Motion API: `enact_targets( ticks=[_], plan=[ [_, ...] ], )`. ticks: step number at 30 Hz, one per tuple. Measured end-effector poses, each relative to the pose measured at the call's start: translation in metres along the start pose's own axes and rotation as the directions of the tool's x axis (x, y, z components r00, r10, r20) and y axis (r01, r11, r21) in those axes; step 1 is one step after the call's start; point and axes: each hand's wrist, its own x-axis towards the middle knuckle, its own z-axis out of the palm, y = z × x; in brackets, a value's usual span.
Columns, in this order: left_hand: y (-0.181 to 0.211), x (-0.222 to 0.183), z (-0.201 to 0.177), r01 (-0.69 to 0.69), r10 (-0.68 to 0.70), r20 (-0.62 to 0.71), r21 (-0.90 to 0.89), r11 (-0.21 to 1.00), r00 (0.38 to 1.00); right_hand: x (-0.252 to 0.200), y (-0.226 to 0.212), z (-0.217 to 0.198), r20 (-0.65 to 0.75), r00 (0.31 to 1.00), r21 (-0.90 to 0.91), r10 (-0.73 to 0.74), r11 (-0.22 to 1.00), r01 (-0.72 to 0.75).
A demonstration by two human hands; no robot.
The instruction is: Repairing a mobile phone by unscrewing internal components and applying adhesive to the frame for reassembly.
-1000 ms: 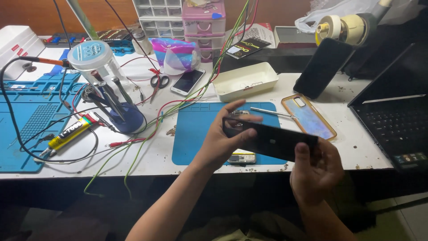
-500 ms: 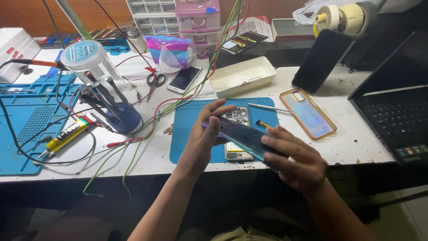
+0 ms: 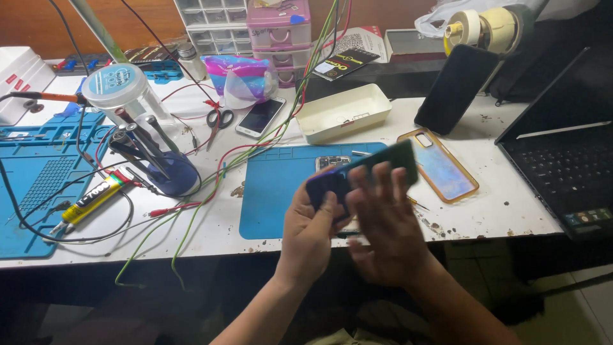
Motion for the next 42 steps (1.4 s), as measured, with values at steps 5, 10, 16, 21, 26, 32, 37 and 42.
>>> enact_targets(
  ticks=[5,10,16,21,26,32,37,42],
  plan=[
    [-0.002,-0.015,-0.01,0.106,-0.12,-0.05,-0.224,0.969,0.992,0.015,0.029,-0.008,0.374,0.91,-0.07,-0.177,0.974,0.218],
    [0.01,-0.011,-0.022,0.169,-0.178,-0.186,-0.061,0.984,0.966,0.012,0.028,-0.03,0.27,0.96,-0.202,0.077,0.979,-0.022],
    [0.004,-0.009,-0.02,0.103,-0.115,-0.099,-0.12,0.987,0.988,0.008,0.008,-0.018,0.45,0.876,-0.086,-0.174,0.968,0.236],
    [0.023,-0.002,-0.035,0.227,-0.226,-0.22,-0.023,0.974,0.949,0.006,0.041,-0.04,0.272,0.962,-0.296,0.039,0.954,0.045],
    [0.033,0.008,-0.042,0.382,-0.382,-0.002,-0.025,0.924,0.924,0.005,0.029,-0.041,0.334,0.892,0.014,-0.305,0.948,0.319],
    [0.058,0.005,-0.041,-0.051,-0.101,0.272,0.5,0.865,0.957,-0.009,0.026,-0.041,0.278,0.757,0.302,0.592,0.694,-0.653],
    [0.038,0.01,-0.041,-0.026,-0.027,0.108,0.456,0.89,0.994,0.006,0.006,-0.036,0.5,0.544,0.551,0.674,0.237,-0.8],
    [0.026,0.007,-0.035,-0.049,0.033,0.047,0.422,0.905,0.998,-0.009,-0.003,-0.03,0.589,0.454,0.645,0.669,-0.049,-0.763]
  ],
)
